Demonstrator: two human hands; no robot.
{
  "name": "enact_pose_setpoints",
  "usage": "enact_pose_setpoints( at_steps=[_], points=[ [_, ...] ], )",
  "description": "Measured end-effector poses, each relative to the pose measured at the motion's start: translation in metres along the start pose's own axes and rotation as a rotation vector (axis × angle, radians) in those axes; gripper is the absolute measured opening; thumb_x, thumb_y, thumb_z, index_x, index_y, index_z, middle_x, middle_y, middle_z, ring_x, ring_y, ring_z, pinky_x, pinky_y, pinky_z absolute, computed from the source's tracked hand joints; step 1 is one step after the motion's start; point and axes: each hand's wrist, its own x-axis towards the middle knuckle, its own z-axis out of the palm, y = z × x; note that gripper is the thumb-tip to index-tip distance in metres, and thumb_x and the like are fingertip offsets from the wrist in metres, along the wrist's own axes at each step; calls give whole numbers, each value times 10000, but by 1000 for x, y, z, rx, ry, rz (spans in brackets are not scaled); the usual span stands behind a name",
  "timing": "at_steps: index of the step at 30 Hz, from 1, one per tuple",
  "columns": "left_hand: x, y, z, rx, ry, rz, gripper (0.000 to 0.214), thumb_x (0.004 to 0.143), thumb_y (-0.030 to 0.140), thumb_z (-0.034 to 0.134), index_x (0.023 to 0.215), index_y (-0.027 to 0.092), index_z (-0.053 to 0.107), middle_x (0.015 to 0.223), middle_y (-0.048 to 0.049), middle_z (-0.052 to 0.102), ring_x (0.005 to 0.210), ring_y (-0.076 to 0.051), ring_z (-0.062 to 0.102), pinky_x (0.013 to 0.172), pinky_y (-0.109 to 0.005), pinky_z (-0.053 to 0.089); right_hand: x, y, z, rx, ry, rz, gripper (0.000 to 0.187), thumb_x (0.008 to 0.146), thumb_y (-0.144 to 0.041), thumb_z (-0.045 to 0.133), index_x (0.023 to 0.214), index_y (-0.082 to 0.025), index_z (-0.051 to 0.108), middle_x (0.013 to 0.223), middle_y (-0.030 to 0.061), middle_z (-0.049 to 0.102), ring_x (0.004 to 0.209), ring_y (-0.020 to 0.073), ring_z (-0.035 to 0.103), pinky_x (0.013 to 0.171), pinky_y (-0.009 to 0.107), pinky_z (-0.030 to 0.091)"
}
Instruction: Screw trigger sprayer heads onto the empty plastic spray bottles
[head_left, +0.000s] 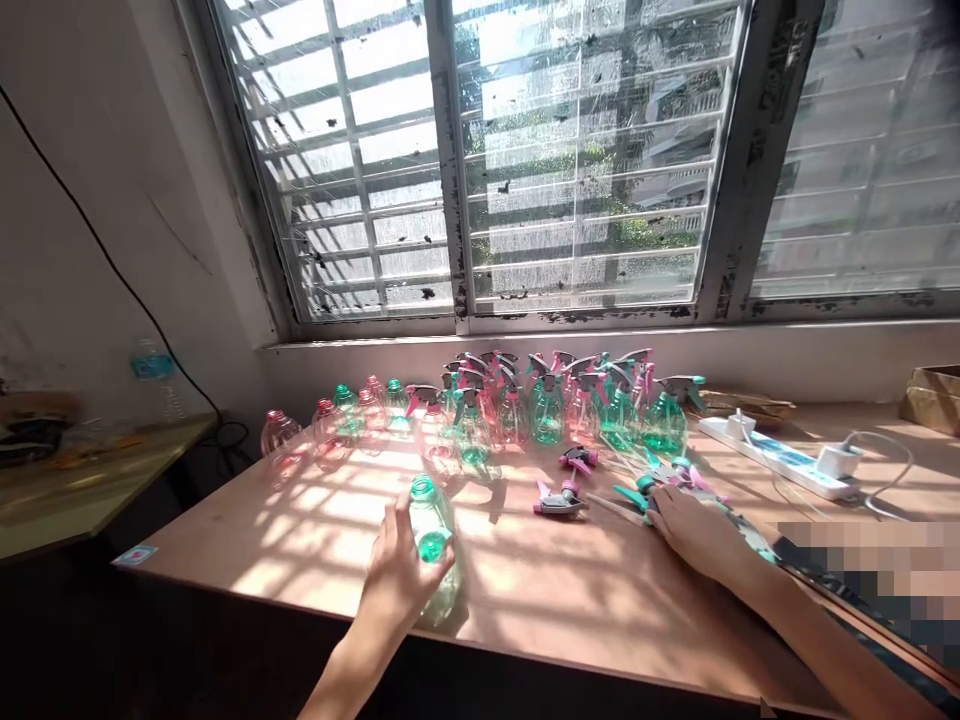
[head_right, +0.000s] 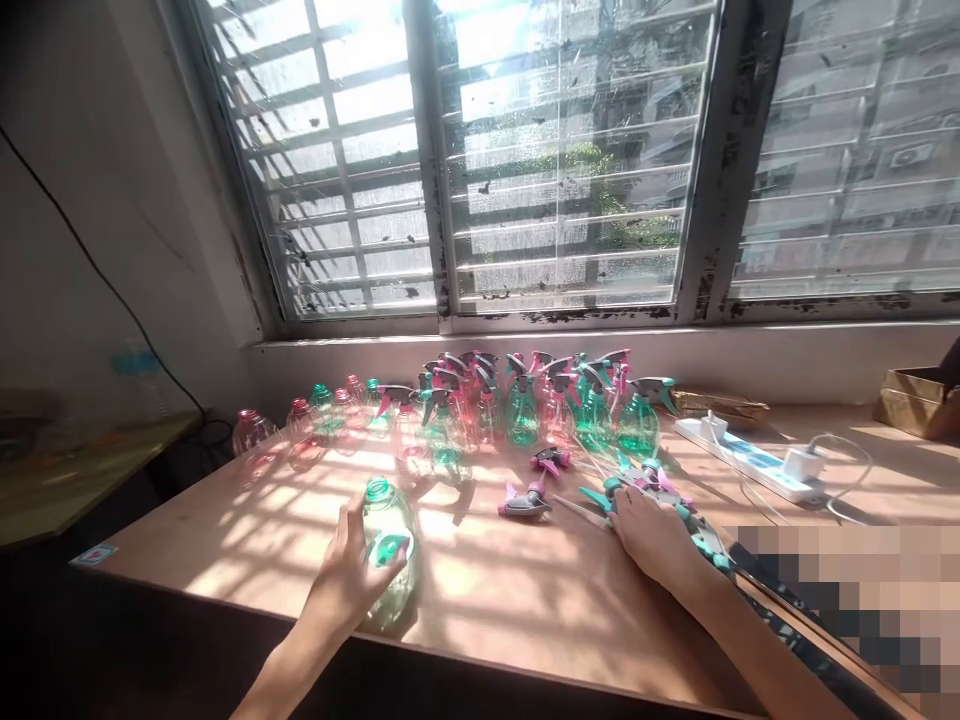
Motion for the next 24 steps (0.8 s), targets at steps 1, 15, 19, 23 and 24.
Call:
enact_pose_setpoints(
  at_steps=[1,15,19,23,24],
  points=[
    [-8,11,7,-48,-22,24,920,862,418,648,1568,309,68,1442,-176,529,1135,-367,686,851,-502,624,4,0,0,-9,-30,23,234,990,-229,462,1075,-145,663,1087,213,735,1026,398,706,767,469,542],
    [-15,54,50,-68,10,314,986,781,86,582,1587,321,64,1479,-163,507,1407,-394,461,1189,-759,157,22,-19,-11,161,116,215,462,852,-187,561,1307,-131,497,1220,202,582,1028,358,687,773,414,560],
    [-13,62,47,-28,17,367,992,707,36,574,1583,256,164,1449,-167,507,1367,-393,468,1190,-732,201,-4,-21,-37,172,264,143,536,907,-214,508,1425,-123,399,1398,246,449,1277,417,544,1035,530,475],
    [-14,67,46,5,36,372,961,681,30,583,1556,234,243,1416,-173,514,1342,-399,468,1178,-724,248,-68,-26,-65,344,310,-159,547,966,-281,467,1501,-303,355,1512,144,426,1336,378,540,1014,489,540],
    [-14,68,45,14,38,374,957,681,27,584,1553,243,255,1408,-168,516,1339,-397,468,1177,-724,254,-85,-27,-67,360,304,-206,571,960,-290,493,1510,-375,364,1516,92,453,1337,359,553,979,449,576]
  ],
)
